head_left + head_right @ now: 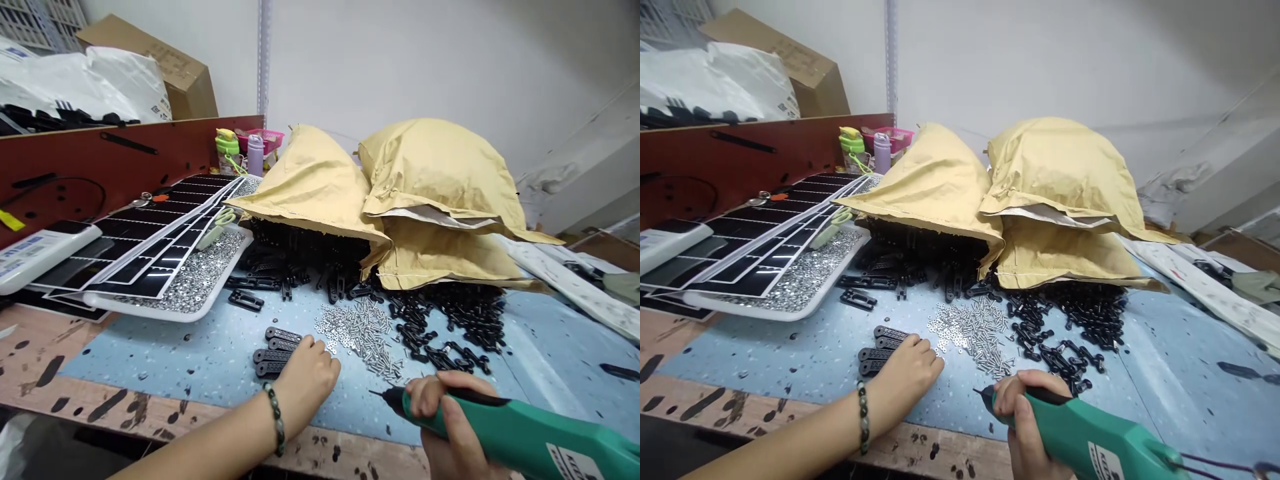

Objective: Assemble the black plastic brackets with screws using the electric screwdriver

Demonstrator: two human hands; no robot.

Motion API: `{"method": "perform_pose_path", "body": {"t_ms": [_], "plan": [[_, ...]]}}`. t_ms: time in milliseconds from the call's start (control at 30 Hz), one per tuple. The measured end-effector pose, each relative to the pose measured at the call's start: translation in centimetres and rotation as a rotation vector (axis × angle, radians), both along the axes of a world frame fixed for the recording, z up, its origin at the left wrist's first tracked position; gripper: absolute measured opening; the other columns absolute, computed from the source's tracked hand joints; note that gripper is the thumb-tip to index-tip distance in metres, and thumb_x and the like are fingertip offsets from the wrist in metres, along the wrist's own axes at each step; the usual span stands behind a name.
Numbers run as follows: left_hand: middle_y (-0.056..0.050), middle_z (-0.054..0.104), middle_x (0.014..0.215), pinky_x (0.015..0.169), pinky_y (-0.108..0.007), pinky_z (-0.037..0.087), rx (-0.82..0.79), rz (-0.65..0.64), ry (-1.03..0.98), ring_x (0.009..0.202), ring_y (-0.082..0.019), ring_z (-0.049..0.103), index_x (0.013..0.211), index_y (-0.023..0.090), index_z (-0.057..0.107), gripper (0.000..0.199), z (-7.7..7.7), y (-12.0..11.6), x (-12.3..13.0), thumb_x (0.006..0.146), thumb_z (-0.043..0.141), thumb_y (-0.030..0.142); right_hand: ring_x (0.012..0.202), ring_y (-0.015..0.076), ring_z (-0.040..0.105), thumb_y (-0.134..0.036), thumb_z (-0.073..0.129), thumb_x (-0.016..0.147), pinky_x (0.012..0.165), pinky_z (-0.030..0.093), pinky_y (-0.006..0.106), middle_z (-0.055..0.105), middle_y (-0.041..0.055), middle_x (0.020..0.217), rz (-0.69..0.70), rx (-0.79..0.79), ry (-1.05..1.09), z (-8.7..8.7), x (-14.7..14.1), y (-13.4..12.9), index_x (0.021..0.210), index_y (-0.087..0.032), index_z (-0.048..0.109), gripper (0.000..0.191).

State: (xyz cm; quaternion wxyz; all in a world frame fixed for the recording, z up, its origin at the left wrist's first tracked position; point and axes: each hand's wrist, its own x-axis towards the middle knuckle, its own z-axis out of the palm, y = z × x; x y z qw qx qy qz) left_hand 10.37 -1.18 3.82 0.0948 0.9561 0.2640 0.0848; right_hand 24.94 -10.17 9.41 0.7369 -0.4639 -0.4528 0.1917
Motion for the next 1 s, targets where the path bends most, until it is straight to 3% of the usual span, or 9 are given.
{"method": "perform_pose_path", "body": {"t_ms": [100, 200, 367, 433, 500, 700, 867, 1000], "plan": [[-0.012, 0.064, 0.070, 0.071, -0.043, 0.044, -0.013, 0.002, 0.006, 0.073, -0.027, 0.057, 0.075, 0.013, 0.058, 0.021, -0.6, -0.1, 1.3, 0.079, 0.046, -0.004, 0.050, 0.0140, 0.048, -0.027, 0.058, 0.086, 0.061, 0.040, 0.034, 0.052, -0.0050, 0.058, -0.014, 0.013, 0.007, 0.0, 0.5, -0.4, 0.096, -0.021, 0.055, 0.012], [-0.010, 0.064, 0.071, 0.073, -0.042, 0.045, -0.068, 0.024, -0.052, 0.076, -0.026, 0.058, 0.077, 0.015, 0.058, 0.017, 0.0, 0.3, 1.0, 0.079, 0.050, 0.000, 0.050, 0.0140, 0.049, -0.026, 0.058, 0.086, 0.061, 0.040, 0.034, 0.052, -0.0047, 0.058, -0.015, 0.021, 0.014, -0.2, 1.0, -0.7, 0.096, -0.020, 0.056, 0.012], [-0.002, 0.065, 0.097, 0.076, -0.032, 0.051, -0.252, 0.180, -0.267, 0.089, -0.016, 0.061, 0.100, 0.022, 0.057, 0.017, 2.3, 1.7, -3.8, 0.095, 0.041, 0.018, 0.049, 0.0141, 0.048, -0.026, 0.059, 0.085, 0.061, 0.040, 0.034, 0.052, -0.0042, 0.058, -0.009, 0.048, 0.042, -0.4, 1.7, -0.9, 0.096, -0.019, 0.057, 0.013], [-0.001, 0.064, 0.097, 0.074, -0.029, 0.052, -0.408, 0.314, -0.437, 0.088, -0.015, 0.061, 0.100, 0.022, 0.056, 0.017, 2.4, 2.1, -5.9, 0.097, 0.040, 0.024, 0.049, 0.0144, 0.048, -0.027, 0.059, 0.085, 0.060, 0.041, 0.035, 0.052, -0.0040, 0.058, 0.005, 0.048, 0.052, -0.6, 1.8, -0.8, 0.096, -0.020, 0.057, 0.014], [0.000, 0.064, 0.092, 0.071, -0.028, 0.052, -0.450, 0.395, -0.506, 0.084, -0.016, 0.061, 0.098, 0.022, 0.056, 0.014, 1.8, 2.3, -7.3, 0.096, 0.043, 0.026, 0.049, 0.0147, 0.049, -0.027, 0.059, 0.085, 0.059, 0.042, 0.035, 0.053, -0.0038, 0.058, 0.015, 0.042, 0.066, -0.7, 1.7, -0.6, 0.096, -0.020, 0.057, 0.013], [0.000, 0.062, 0.085, 0.078, -0.037, 0.047, -0.274, 0.327, -0.418, 0.082, -0.018, 0.058, 0.089, 0.021, 0.056, 0.008, -0.9, 1.8, -7.5, 0.091, 0.049, 0.017, 0.051, 0.0146, 0.050, -0.025, 0.058, 0.088, 0.059, 0.044, 0.034, 0.054, -0.0033, 0.059, 0.079, 0.043, 0.018, -0.9, 0.9, -0.1, 0.099, -0.020, 0.056, 0.012], [-0.001, 0.064, 0.085, 0.077, -0.039, 0.044, -0.140, 0.196, -0.395, 0.082, -0.019, 0.056, 0.087, 0.020, 0.058, 0.017, -1.6, 1.7, -7.8, 0.093, 0.044, 0.013, 0.051, 0.0135, 0.051, -0.024, 0.055, 0.090, 0.057, 0.046, 0.033, 0.052, -0.0038, 0.060, 0.090, 0.055, 0.011, -0.5, 0.3, 0.6, 0.099, -0.020, 0.055, 0.010], [-0.003, 0.064, 0.085, 0.073, -0.038, 0.044, -0.048, 0.184, -0.420, 0.081, -0.019, 0.055, 0.087, 0.018, 0.057, 0.019, -2.2, 1.6, -7.6, 0.095, 0.040, 0.013, 0.052, 0.0132, 0.051, -0.026, 0.055, 0.090, 0.056, 0.047, 0.031, 0.052, -0.0043, 0.061, 0.150, 0.064, 0.000, -0.4, -0.8, 1.8, 0.101, -0.022, 0.053, 0.011]]}}
